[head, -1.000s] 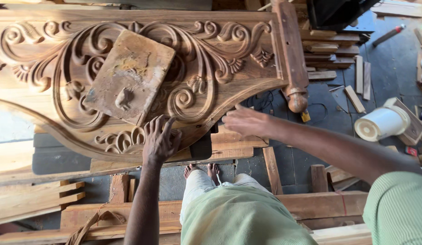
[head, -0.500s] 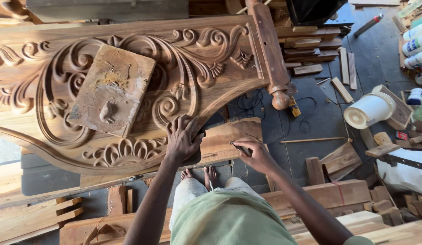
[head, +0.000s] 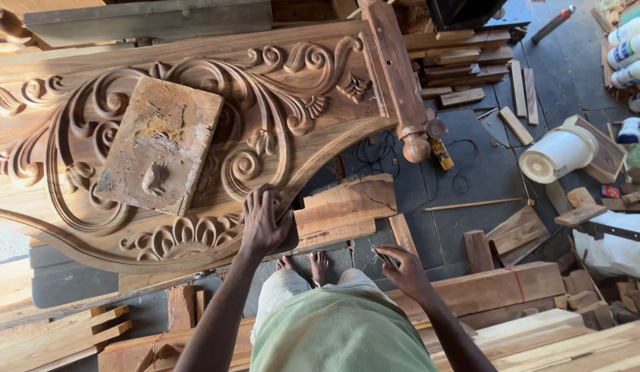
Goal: The person opens a container of wood filler and applies it to a carved wooden piece using a putty knife. They then use a sanding block to smooth the surface of the carved wood, focusing on the intricate details and edges.
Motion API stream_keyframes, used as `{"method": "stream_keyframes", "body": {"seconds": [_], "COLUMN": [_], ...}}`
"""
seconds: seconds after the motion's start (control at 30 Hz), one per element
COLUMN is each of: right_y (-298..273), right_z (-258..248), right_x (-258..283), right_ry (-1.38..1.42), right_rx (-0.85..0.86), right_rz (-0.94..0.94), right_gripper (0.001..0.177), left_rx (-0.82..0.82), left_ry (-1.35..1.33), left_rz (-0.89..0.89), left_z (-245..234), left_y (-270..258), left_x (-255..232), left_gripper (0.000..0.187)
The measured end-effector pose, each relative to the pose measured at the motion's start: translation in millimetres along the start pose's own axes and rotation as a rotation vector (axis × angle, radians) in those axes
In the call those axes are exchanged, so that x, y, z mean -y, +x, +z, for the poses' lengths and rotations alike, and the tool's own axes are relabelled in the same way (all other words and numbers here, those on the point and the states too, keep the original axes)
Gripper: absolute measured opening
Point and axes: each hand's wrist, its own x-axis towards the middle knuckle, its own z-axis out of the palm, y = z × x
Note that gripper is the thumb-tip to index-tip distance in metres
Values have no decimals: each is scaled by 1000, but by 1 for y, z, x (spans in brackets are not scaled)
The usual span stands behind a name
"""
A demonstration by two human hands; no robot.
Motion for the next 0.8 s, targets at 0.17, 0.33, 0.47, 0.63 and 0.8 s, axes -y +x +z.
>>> {"method": "stream_keyframes", "body": {"seconds": [0.17, 0.33, 0.47, 0.63, 0.8], "right_y": [-4, -10, -16, -20, -19], "right_z": [5, 10, 12, 8, -1], "right_x": [-2, -13, -26, -31, -31], "right_ry": [32, 105, 97, 65, 90], "right_rx": [8, 45, 45, 67, 59], "right_rz": [36, 80, 51, 83, 56], "right_gripper": [45, 45, 45, 44, 44], "left_rx": [-65, -78, -123, -115, -59], "left_ry": [-56, 23, 67, 96, 193], "left_rz": [76, -41, -87, -67, -55], "left_z": [13, 10, 7, 6, 2], "left_y": [-16, -22, -26, -31, -30], "left_x": [-11, 3, 12, 8, 7], "left_gripper": [60, 58, 63, 60, 64]}}
